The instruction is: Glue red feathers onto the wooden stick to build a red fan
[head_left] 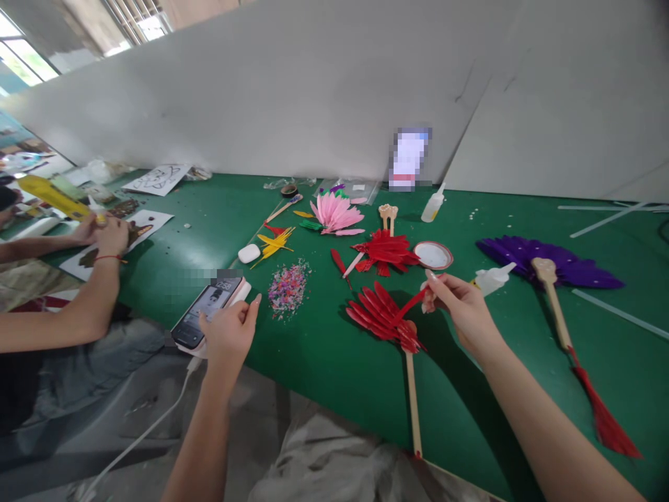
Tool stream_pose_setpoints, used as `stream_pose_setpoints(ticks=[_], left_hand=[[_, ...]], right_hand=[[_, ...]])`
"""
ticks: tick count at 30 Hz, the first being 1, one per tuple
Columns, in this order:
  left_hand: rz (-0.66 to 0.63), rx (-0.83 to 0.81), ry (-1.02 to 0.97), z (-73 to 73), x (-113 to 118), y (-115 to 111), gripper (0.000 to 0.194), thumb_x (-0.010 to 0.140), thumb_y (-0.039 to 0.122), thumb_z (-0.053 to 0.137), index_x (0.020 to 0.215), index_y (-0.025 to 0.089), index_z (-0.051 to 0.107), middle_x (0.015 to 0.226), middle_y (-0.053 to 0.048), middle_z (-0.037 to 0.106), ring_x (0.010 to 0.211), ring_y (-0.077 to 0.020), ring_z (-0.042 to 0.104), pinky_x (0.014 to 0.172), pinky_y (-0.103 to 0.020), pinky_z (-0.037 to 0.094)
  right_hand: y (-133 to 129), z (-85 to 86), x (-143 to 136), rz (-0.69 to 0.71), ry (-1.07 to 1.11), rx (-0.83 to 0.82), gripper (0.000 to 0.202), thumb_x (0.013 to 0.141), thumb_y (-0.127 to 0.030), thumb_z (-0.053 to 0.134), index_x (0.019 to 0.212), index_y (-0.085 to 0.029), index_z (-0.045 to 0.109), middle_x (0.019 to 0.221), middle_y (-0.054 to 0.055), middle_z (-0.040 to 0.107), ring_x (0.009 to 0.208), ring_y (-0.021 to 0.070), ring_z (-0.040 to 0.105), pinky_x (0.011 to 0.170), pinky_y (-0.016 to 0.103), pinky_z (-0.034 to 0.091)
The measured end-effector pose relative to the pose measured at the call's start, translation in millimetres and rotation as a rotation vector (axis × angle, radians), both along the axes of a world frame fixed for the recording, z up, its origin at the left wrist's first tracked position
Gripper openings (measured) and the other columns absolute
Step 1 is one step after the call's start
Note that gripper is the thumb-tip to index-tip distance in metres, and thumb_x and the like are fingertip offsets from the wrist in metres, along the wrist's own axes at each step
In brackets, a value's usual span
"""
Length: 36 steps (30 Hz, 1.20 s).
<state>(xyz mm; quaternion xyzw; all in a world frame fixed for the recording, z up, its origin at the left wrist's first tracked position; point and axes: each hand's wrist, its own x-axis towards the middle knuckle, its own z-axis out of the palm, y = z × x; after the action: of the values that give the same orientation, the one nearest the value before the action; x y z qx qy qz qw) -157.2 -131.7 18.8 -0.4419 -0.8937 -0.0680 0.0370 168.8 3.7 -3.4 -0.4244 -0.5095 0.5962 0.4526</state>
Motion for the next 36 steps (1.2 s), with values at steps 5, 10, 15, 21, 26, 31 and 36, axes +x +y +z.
stream_pose_setpoints(ticks=[5, 10, 15, 21, 26, 31, 36], left_hand=[[0.007, 0.009, 0.028, 1.5, 1, 0, 0.042, 0.080, 0.049, 0.037, 0.056, 0.019, 0.053, 0.053, -0.001, 0.058, 0.063, -0.0207, 0.055, 0.095, -0.050, 0.019], [0.019, 0.004, 0.002, 0.3, 1, -1, 0.042, 0.081, 0.050, 0.036, 0.057, 0.019, 0.053, 0.054, -0.001, 0.058, 0.063, -0.0209, 0.056, 0.096, -0.051, 0.017], [0.039, 0.006, 0.019, 1.5, -2, -1, 0.041, 0.080, 0.049, 0.037, 0.058, 0.019, 0.053, 0.055, -0.003, 0.060, 0.068, -0.0226, 0.057, 0.097, -0.050, 0.017], [0.083, -0.035, -0.006, 8.2, -12, 4, 0.043, 0.080, 0.049, 0.034, 0.054, 0.018, 0.050, 0.050, -0.003, 0.057, 0.064, -0.0211, 0.058, 0.098, -0.048, 0.019], [0.089, -0.104, -0.060, 11.1, -16, 6, 0.047, 0.078, 0.055, 0.035, 0.051, 0.018, 0.048, 0.051, -0.003, 0.059, 0.067, -0.0229, 0.060, 0.100, -0.054, 0.012], [0.083, -0.155, -0.092, 14.5, -17, 8, 0.049, 0.077, 0.058, 0.036, 0.049, 0.018, 0.045, 0.049, -0.003, 0.059, 0.067, -0.0234, 0.060, 0.100, -0.056, 0.013], [0.083, -0.167, -0.133, 16.4, -19, 9, 0.051, 0.076, 0.062, 0.035, 0.049, 0.019, 0.043, 0.051, -0.005, 0.060, 0.069, -0.0244, 0.060, 0.098, -0.055, 0.019]], right_hand=[[0, -0.8, 0, 0.008, 0.000, -0.001, 0.026, 0.075, -0.042, 0.062, 0.063, -0.019, 0.060, 0.051, -0.001, 0.055, 0.045, 0.0106, 0.050, 0.045, 0.024, 0.042], [0, -2.2, 1, 0.008, 0.018, -0.012, 0.026, 0.075, -0.041, 0.063, 0.063, -0.018, 0.060, 0.051, -0.002, 0.055, 0.044, 0.0092, 0.050, 0.046, 0.022, 0.041], [0, -2.3, 0, 0.013, 0.026, -0.012, 0.026, 0.076, -0.040, 0.063, 0.063, -0.018, 0.060, 0.052, -0.002, 0.055, 0.045, 0.0093, 0.050, 0.046, 0.022, 0.041], [0, -1.5, 0, 0.012, 0.026, -0.018, 0.027, 0.075, -0.040, 0.063, 0.062, -0.017, 0.059, 0.051, -0.002, 0.054, 0.045, 0.0090, 0.049, 0.045, 0.022, 0.041], [0, -2.4, 1, 0.012, 0.024, -0.020, 0.026, 0.075, -0.040, 0.063, 0.062, -0.017, 0.059, 0.050, -0.002, 0.054, 0.045, 0.0091, 0.049, 0.045, 0.022, 0.041], [0, -2.4, 1, 0.012, 0.024, -0.020, 0.026, 0.075, -0.040, 0.063, 0.063, -0.017, 0.059, 0.050, -0.002, 0.054, 0.044, 0.0094, 0.050, 0.045, 0.022, 0.040], [1, -2.5, 0, 0.020, 0.029, -0.015, 0.026, 0.076, -0.039, 0.063, 0.063, -0.017, 0.059, 0.050, -0.002, 0.054, 0.044, 0.0092, 0.050, 0.045, 0.022, 0.040]])
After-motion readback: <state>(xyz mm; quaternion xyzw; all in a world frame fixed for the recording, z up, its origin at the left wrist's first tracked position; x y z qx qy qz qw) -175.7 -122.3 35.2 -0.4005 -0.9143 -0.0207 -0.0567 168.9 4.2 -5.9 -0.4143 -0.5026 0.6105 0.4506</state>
